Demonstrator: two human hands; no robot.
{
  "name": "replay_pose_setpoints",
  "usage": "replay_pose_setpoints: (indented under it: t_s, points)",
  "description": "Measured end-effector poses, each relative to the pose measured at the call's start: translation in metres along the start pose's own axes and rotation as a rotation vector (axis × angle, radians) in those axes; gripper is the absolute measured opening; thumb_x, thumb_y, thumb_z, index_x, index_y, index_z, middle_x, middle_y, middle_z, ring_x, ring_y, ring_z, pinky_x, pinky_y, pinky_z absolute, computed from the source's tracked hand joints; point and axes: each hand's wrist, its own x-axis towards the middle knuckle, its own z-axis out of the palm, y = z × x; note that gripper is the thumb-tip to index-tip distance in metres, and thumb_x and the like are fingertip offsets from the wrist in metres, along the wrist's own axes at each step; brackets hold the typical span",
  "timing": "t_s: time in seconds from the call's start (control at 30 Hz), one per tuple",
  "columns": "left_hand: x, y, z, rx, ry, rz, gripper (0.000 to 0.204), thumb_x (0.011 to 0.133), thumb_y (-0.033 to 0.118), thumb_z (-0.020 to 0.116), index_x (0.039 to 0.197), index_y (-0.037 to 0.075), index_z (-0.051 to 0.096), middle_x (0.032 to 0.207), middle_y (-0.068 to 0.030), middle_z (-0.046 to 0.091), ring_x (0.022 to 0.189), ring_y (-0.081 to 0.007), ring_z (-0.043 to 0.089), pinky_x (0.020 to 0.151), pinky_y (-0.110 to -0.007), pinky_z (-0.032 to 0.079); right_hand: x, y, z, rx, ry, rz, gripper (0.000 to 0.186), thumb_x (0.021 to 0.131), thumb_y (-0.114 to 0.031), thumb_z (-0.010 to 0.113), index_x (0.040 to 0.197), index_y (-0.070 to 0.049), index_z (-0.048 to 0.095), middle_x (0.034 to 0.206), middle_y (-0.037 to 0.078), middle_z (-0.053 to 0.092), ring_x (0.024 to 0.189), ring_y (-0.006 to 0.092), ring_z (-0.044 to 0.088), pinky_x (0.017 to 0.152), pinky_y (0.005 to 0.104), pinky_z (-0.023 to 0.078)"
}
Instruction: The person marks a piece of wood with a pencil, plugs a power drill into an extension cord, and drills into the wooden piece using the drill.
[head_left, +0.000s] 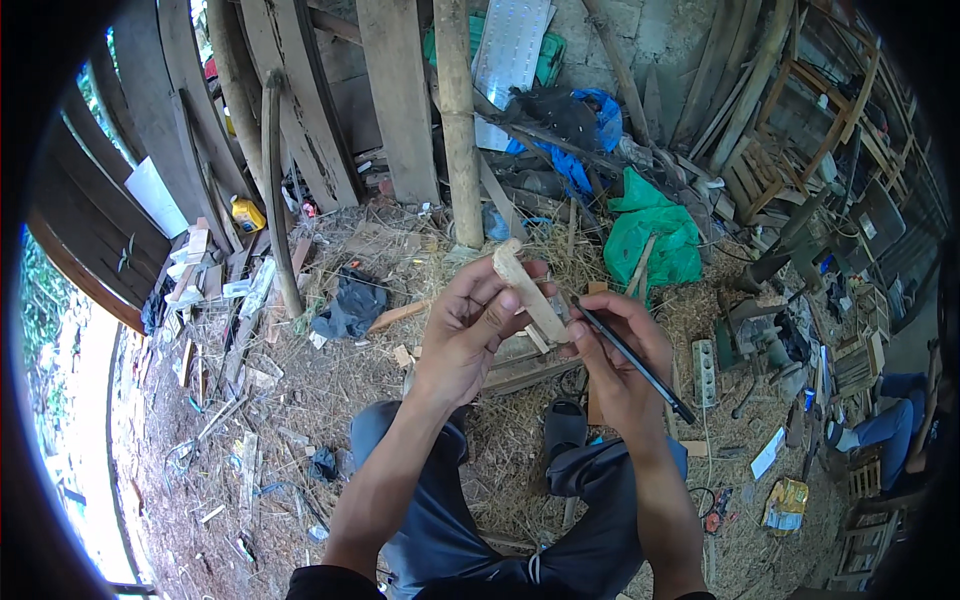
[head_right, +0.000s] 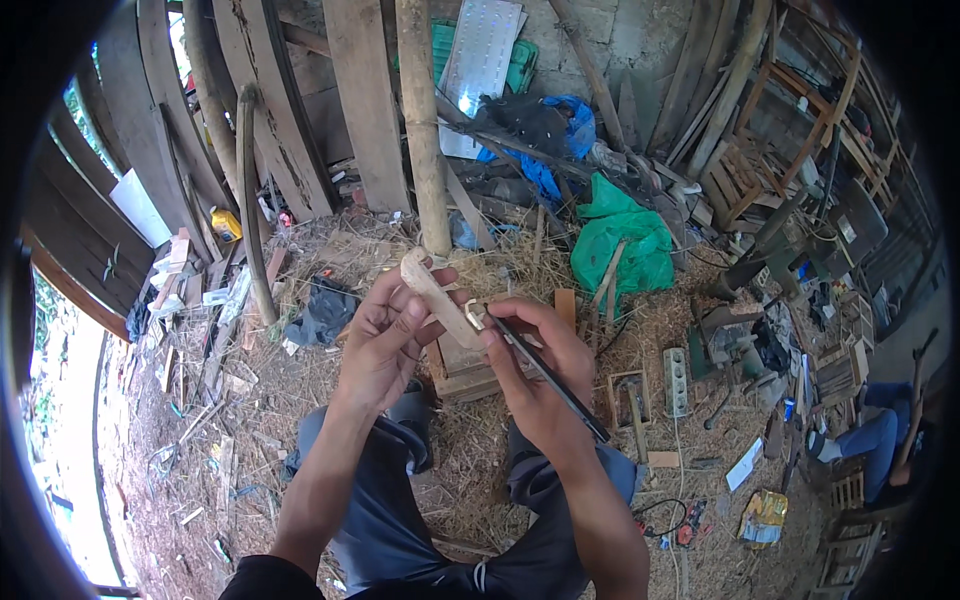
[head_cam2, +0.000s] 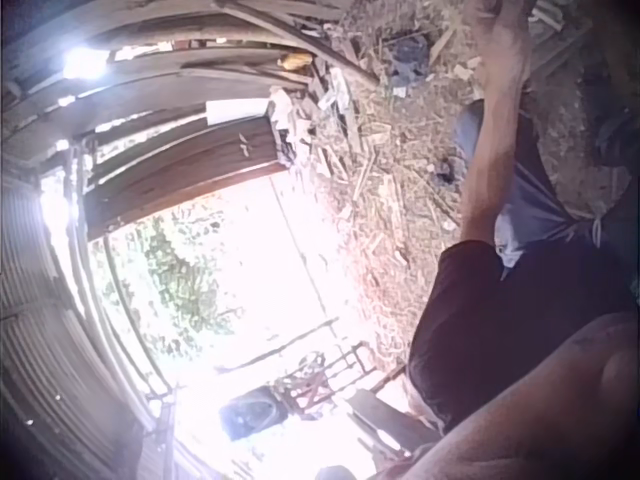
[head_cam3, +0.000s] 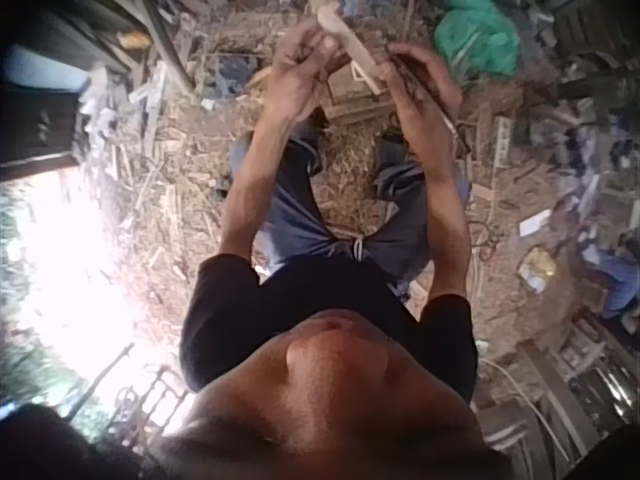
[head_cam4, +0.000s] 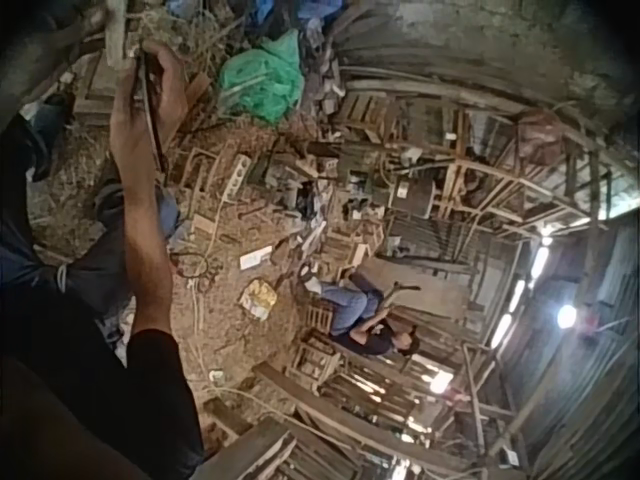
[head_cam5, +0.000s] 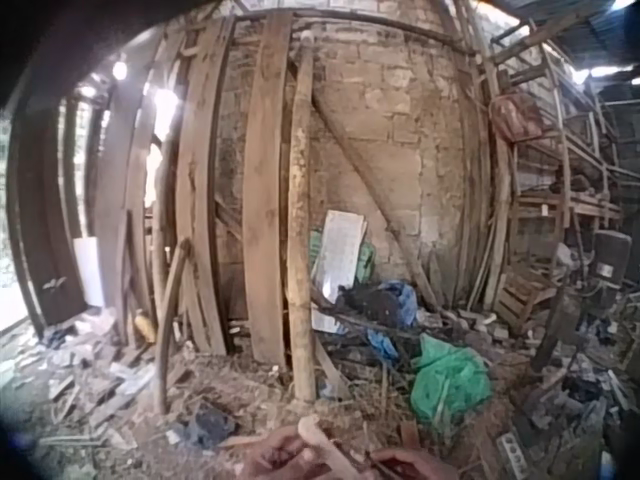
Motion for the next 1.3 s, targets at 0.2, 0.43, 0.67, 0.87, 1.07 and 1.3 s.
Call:
replay_pose_setpoints:
  t_s: [0.2, 0.43, 0.67, 0.87, 1.07, 1.3]
  points:
    - [0.000, -0.001, 0.001, 0.043, 0.001, -0.048, 0.040, 0.097, 0.019, 0.048, 0.134, 0.004, 0.041, 0.126, -0.0156, 0.055, 0.112, -0.0272, 0.058, 0.094, -0.041, 0.050, 0.001, 0.003, -0.007, -0.223, -0.001, -0.109, 0.022, 0.086, -0.003, 0.063, 0.107, 0.001, 0.058, 0.094, 0.010, 0.065, 0.087, 0.0125, 0.062, 0.076, 0.0251, 0.049]
    - [-0.005, -0.013, 0.008, 0.017, -0.045, -0.163, 0.037, 0.095, 0.016, 0.053, 0.128, 0.000, 0.049, 0.116, -0.0127, 0.062, 0.103, -0.0210, 0.062, 0.091, -0.036, 0.051, -0.005, -0.003, -0.005, -0.133, 0.092, -0.261, 0.018, 0.086, 0.001, 0.061, 0.102, 0.004, 0.054, 0.098, 0.013, 0.061, 0.088, 0.0140, 0.063, 0.076, 0.0250, 0.050]
    - [-0.006, -0.019, 0.011, 0.021, -0.100, -0.192, 0.036, 0.093, 0.017, 0.057, 0.123, -0.002, 0.053, 0.115, -0.0124, 0.062, 0.105, -0.0193, 0.060, 0.092, -0.036, 0.051, -0.003, 0.004, -0.010, -0.049, 0.014, -0.427, 0.018, 0.082, 0.005, 0.063, 0.096, 0.003, 0.052, 0.096, 0.016, 0.060, 0.081, 0.0138, 0.064, 0.067, 0.0227, 0.051]
    - [-0.007, -0.023, 0.010, 0.086, -0.060, -0.231, 0.037, 0.092, 0.014, 0.058, 0.124, -0.003, 0.053, 0.114, -0.0131, 0.062, 0.103, -0.0197, 0.062, 0.089, -0.034, 0.053, -0.001, 0.001, -0.008, -0.055, 0.084, -0.420, 0.015, 0.080, 0.006, 0.063, 0.091, 0.003, 0.053, 0.092, 0.015, 0.061, 0.078, 0.0124, 0.064, 0.063, 0.0231, 0.052]
    - [-0.009, -0.026, 0.008, 0.067, -0.048, -0.235, 0.035, 0.090, 0.014, 0.062, 0.121, -0.002, 0.058, 0.111, -0.0114, 0.064, 0.101, -0.0166, 0.061, 0.089, -0.032, 0.051, 0.000, 0.003, -0.008, -0.086, 0.051, -0.405, 0.015, 0.078, 0.008, 0.064, 0.088, 0.004, 0.053, 0.093, 0.015, 0.061, 0.077, 0.0121, 0.063, 0.063, 0.0227, 0.052]
    - [-0.009, -0.027, 0.007, 0.073, -0.053, -0.210, 0.034, 0.090, 0.012, 0.063, 0.121, -0.002, 0.058, 0.112, -0.0112, 0.064, 0.102, -0.0162, 0.060, 0.089, -0.032, 0.050, 0.001, 0.007, -0.009, -0.101, 0.044, -0.408, 0.016, 0.074, 0.008, 0.064, 0.084, 0.003, 0.053, 0.087, 0.014, 0.061, 0.074, 0.0103, 0.062, 0.060, 0.0223, 0.050]
